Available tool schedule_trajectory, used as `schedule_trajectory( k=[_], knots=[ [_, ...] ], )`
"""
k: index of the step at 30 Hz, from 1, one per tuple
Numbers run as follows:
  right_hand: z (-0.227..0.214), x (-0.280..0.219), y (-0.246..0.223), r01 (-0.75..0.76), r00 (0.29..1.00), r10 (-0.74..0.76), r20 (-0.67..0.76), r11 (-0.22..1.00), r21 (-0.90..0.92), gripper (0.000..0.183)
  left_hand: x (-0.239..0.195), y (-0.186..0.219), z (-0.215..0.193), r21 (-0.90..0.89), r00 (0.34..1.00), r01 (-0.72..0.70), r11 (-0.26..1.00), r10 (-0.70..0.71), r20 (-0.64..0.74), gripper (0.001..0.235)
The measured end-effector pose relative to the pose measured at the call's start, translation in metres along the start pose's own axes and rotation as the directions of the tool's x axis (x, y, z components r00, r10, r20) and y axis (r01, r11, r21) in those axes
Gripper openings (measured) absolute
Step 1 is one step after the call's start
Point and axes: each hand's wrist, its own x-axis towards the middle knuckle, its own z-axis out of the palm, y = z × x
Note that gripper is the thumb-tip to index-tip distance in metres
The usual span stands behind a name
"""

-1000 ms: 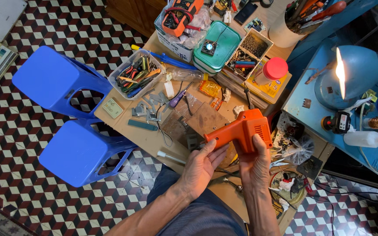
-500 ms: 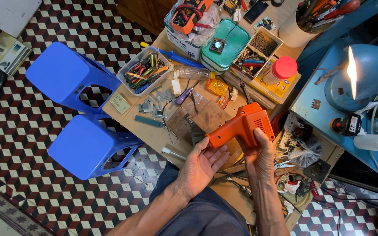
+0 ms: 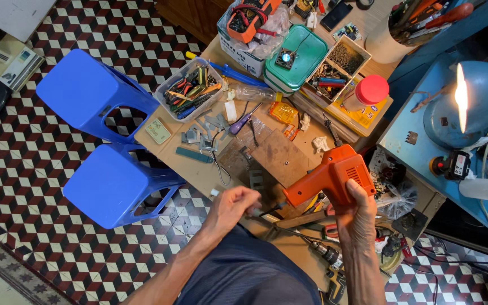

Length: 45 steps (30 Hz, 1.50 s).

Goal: The person uses a cordless drill to remove screws from an orange handheld device, then manipulates wires and a metal hook inside the device. The person repeatedly opens and closes the device casing while working on the internal components.

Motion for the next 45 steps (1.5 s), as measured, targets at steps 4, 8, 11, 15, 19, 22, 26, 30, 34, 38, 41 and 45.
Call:
schedule_trajectory(
  k=[4,8,11,15,19,22,26,30,34,38,41,45],
  knots=[
    [-0.015,-0.006,-0.001,-0.013,0.998,0.015,-0.055,0.999,0.032,0.052,0.042,0.007,0.01,0.431,0.925,-0.284,0.856,0.363,-0.112,0.023],
    [-0.019,-0.011,0.0,0.013,0.996,-0.005,-0.089,0.996,0.089,0.049,0.088,0.009,0.035,0.642,0.738,-0.556,0.529,0.669,0.087,0.023],
    [-0.02,-0.011,-0.003,0.043,0.994,-0.03,-0.102,0.99,0.132,0.049,0.113,0.005,0.041,0.664,0.702,-0.599,0.448,0.692,0.166,0.026],
    [-0.02,-0.016,-0.001,0.071,0.991,-0.053,-0.121,0.985,0.156,0.048,0.123,-0.005,0.036,0.702,0.722,-0.585,0.406,0.655,0.224,0.016],
    [-0.02,-0.013,-0.001,0.099,0.991,-0.081,-0.107,0.98,0.175,0.048,0.126,-0.003,0.035,0.706,0.678,-0.623,0.336,0.682,0.274,0.01],
    [-0.017,-0.012,-0.001,0.118,0.987,-0.096,-0.132,0.978,0.174,0.046,0.122,0.012,0.036,0.705,0.721,-0.603,0.373,0.633,0.282,0.01],
    [-0.014,-0.007,0.002,0.131,0.985,-0.11,-0.129,0.977,0.17,0.046,0.094,0.042,0.04,0.655,0.785,-0.547,0.521,0.592,0.184,0.012],
    [-0.013,-0.003,0.009,0.145,0.979,-0.123,-0.165,0.981,0.127,0.047,0.044,0.059,0.053,0.457,0.775,-0.619,0.639,0.59,0.226,0.014],
    [-0.007,0.002,0.012,0.122,0.978,-0.102,-0.18,0.987,0.104,0.047,0.031,0.072,0.059,0.514,0.646,-0.725,0.459,0.712,0.275,0.014],
    [0.0,0.002,0.01,0.112,0.982,-0.097,-0.159,0.989,0.091,0.05,0.033,0.074,0.057,0.514,0.663,-0.712,0.478,0.699,0.269,0.015],
    [0.008,0.003,0.007,0.12,0.981,-0.103,-0.162,0.988,0.096,0.055,0.036,0.073,0.056,0.523,0.664,-0.709,0.474,0.698,0.267,0.015],
    [0.014,0.003,0.004,0.132,0.982,-0.118,-0.148,0.988,0.086,0.057,0.037,0.072,0.056,0.54,0.667,-0.703,0.463,0.694,0.273,0.015]
  ],
)
